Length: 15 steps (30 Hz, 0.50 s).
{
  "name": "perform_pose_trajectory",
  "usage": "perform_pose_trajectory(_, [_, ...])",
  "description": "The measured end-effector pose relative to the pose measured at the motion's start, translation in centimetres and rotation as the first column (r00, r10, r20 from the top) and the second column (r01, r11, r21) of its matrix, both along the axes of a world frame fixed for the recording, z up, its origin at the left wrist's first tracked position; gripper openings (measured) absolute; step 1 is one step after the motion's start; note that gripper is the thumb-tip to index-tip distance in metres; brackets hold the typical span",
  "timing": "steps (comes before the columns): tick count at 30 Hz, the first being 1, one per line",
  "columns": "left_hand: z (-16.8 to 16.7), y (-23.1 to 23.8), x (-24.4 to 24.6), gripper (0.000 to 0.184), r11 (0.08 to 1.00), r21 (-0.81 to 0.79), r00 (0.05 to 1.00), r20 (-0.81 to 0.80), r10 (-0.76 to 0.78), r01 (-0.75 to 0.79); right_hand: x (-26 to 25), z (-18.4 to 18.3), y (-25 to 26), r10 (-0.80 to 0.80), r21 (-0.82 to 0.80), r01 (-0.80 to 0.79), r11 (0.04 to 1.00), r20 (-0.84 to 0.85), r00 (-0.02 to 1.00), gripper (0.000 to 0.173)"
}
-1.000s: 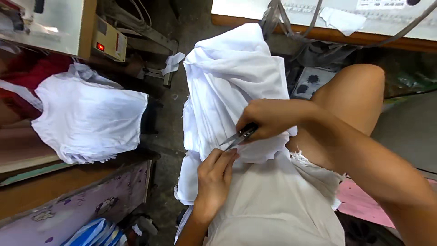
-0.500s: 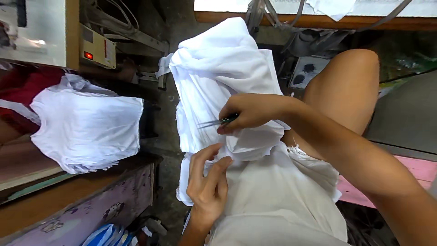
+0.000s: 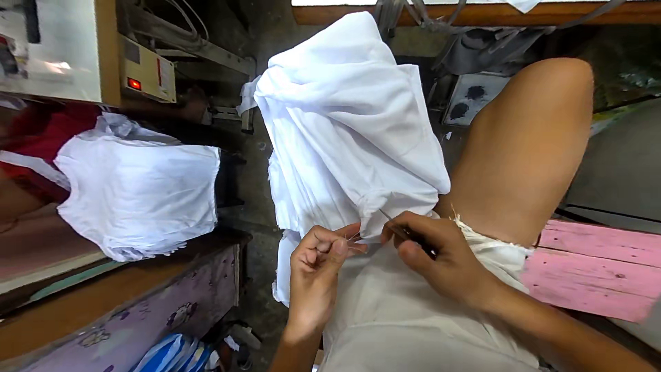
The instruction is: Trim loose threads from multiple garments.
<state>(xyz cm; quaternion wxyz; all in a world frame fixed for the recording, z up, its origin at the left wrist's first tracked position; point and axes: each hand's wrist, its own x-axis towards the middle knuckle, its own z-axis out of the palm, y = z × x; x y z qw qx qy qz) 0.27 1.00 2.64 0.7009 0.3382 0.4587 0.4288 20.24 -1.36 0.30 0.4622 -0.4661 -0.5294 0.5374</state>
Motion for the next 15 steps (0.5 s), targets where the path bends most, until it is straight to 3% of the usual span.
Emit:
perform_pose_trajectory(3, [0.2,-0.3,0.2,0.003,0.999,-0.05,0.997,0.077,0.012,-0.009,-0.5,-0.5,-0.8,-0.061,0.08,0.06,0.995,0.002,0.998,0.043])
perform_pose_trajectory(7, [0.4,-0.6,0.4,0.004,0.998,-0.057,0.997,0.069,0.038,-0.035,-0.7,-1.3,-1.2,-0.086,0.226,0.052,0.973,0.141,0.986,0.023])
perform_pose_trajectory(9, [0.4,-0.7,0.4,0.004,0.999,-0.045,0.997,0.066,0.032,-0.029,-0.5,-1.2,-1.4,-0.035,0.227,0.015,0.974,0.083,0.996,0.034])
perform_pose_trajectory(12, [0.4,-0.9,0.7,0.004,0.999,-0.032,0.994,0.1,0.039,-0.036,-0.3,-1.0,-1.7,0.187,-0.011,-0.192,0.981,-0.178,0.966,0.065])
perform_pose_trajectory(15, [0.4,-1.0,1.0,0.005,1.0,0.021,0.994,0.11,0.012,-0.015,-0.6,-0.4,-1.7,0.215,-0.295,-0.39,0.873,-0.485,0.848,0.059])
